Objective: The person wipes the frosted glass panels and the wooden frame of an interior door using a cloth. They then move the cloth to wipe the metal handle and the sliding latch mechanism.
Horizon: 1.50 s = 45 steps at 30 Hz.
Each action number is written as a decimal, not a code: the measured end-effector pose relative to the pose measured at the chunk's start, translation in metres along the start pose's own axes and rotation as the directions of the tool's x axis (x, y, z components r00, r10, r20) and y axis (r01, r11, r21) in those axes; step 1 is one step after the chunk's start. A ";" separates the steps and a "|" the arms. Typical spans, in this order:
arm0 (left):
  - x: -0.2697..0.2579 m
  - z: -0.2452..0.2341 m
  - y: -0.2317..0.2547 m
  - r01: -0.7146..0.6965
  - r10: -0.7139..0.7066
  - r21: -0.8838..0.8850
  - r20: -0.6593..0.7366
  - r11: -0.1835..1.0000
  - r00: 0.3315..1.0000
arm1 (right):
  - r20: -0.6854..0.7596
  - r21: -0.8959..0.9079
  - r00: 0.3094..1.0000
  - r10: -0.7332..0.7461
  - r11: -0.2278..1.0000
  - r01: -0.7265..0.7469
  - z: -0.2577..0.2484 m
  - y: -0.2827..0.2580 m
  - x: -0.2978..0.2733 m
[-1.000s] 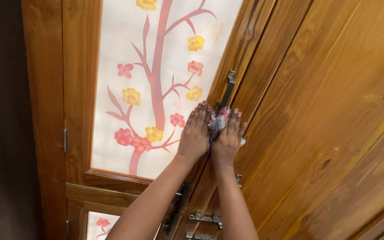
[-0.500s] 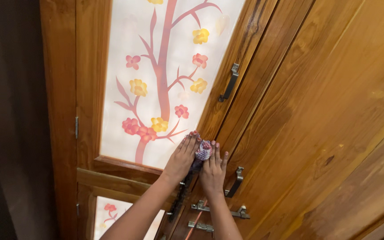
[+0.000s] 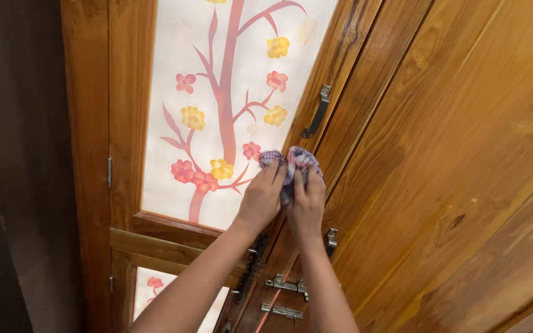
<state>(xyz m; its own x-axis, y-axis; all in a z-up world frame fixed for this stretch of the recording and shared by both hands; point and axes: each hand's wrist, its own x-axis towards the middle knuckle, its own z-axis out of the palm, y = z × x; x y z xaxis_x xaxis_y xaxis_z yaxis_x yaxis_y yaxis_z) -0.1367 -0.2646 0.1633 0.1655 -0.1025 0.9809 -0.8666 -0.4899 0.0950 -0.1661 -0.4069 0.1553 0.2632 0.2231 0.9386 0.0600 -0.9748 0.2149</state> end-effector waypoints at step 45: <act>-0.170 0.065 -0.022 -0.182 0.004 0.357 0.446 0.916 0.895 | 0.181 0.027 0.983 0.039 0.999 -0.045 0.041 -0.016 -0.171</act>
<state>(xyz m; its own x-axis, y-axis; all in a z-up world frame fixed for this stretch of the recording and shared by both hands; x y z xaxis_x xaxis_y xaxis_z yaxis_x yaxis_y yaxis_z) -0.1153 -0.2927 -0.0165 0.3549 -0.4801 0.8022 -0.6557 -0.7395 -0.1525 -0.1726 -0.4293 -0.0201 0.4357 0.1809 0.8817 0.0740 -0.9835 0.1652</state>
